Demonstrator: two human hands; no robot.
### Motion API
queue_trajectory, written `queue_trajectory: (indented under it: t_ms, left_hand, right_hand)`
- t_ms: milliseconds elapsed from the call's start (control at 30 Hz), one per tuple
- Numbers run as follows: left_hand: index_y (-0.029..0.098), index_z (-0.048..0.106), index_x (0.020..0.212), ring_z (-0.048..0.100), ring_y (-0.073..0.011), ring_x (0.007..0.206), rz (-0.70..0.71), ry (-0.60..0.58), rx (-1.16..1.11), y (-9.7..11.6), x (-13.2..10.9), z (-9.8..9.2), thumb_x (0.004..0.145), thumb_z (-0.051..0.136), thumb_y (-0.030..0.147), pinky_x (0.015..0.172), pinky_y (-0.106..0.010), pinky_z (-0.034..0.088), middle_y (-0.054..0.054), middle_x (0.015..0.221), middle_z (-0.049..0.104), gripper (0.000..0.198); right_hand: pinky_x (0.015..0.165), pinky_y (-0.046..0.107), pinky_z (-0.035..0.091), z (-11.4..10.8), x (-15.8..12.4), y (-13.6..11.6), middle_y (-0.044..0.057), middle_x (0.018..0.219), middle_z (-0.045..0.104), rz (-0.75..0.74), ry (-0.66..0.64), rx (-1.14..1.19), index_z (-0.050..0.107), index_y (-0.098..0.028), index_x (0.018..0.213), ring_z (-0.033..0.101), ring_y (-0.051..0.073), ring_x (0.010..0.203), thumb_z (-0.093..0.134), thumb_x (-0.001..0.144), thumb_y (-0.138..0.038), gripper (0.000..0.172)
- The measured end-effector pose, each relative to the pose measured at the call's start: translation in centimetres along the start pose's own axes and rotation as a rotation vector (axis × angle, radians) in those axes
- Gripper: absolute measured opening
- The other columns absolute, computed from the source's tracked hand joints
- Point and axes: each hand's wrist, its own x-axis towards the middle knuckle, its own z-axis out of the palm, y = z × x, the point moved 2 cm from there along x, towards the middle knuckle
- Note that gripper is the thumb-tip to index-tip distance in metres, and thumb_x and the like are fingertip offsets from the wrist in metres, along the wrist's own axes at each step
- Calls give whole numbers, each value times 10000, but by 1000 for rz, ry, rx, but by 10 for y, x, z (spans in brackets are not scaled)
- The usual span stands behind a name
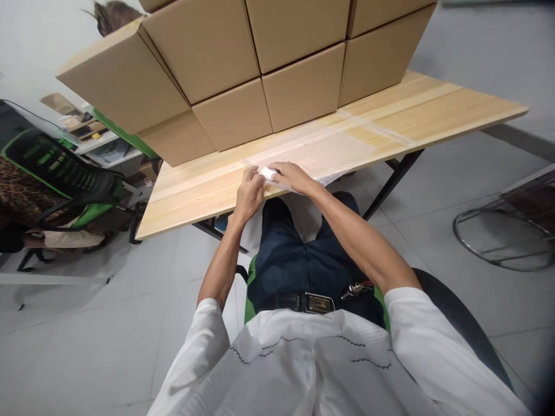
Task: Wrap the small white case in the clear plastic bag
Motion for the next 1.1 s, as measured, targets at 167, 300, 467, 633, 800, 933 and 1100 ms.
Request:
queue_trajectory:
  t_ms: [167,300,467,633,800,933,1100]
  left_hand:
    - [280,739,1226,718,-357,1539,48,-28,20,4,17,-3,1178,574,300,1280,-563,621,-173,1735,654,174]
    - [282,753,1241,698,-360,1545,131,-86,21,1,39,-1,1166,568,313,1284,-555,608,-161,1647,711,202]
    - [275,768,1190,729,-355,1438,184,-180,-7,-1,63,7,1097,591,236,1290,-560,597,-144,1457,777,204]
    - [266,778,1096,755,-335,1249,164,-227,-68,2,70,15,1078,626,230,1199,-534,631,-121,1260,800,158]
    - [266,789,1087,759,-313,1238,127,-199,-161,0,70,22,1073,653,223,1207,-526,623,-96,1256,813,143]
    - [257,774,1072,759,-295,1164,104,-212,-228,-4,70,25,1073,659,248,1140,-490,629,-76,1188,814,116]
    - [244,770,1071,757,-277,1093,142,-233,-323,-9,73,29,1062,655,282,1059,-446,622,-61,1117,814,121]
  right_hand:
    - [1255,425,550,-4,-7,-2,194,1614,833,-55,29,66,818,-126,1545,768,341,1440,548,1152,-360,532]
    - [972,355,566,-3,-4,4,103,1196,887,-16,49,138,855,-186,1154,768,292,1093,602,1138,-544,439]
    - [795,309,480,0,2,19,31,903,774,26,96,264,679,-234,841,706,245,942,700,981,-500,302]
    - [877,339,575,-8,-5,17,62,988,841,-16,130,307,802,-213,918,768,288,1015,749,947,-510,304]
    - [1155,465,652,-16,-11,17,106,1230,915,23,155,442,917,-212,1201,824,365,1254,836,956,-546,422]
    - [1056,489,691,-22,-18,33,146,1197,884,223,231,702,880,-148,1276,839,343,1137,756,1064,-736,636]
    - [979,463,703,-40,-30,34,134,1141,861,197,256,649,865,-176,1286,840,334,1095,769,1087,-889,747]
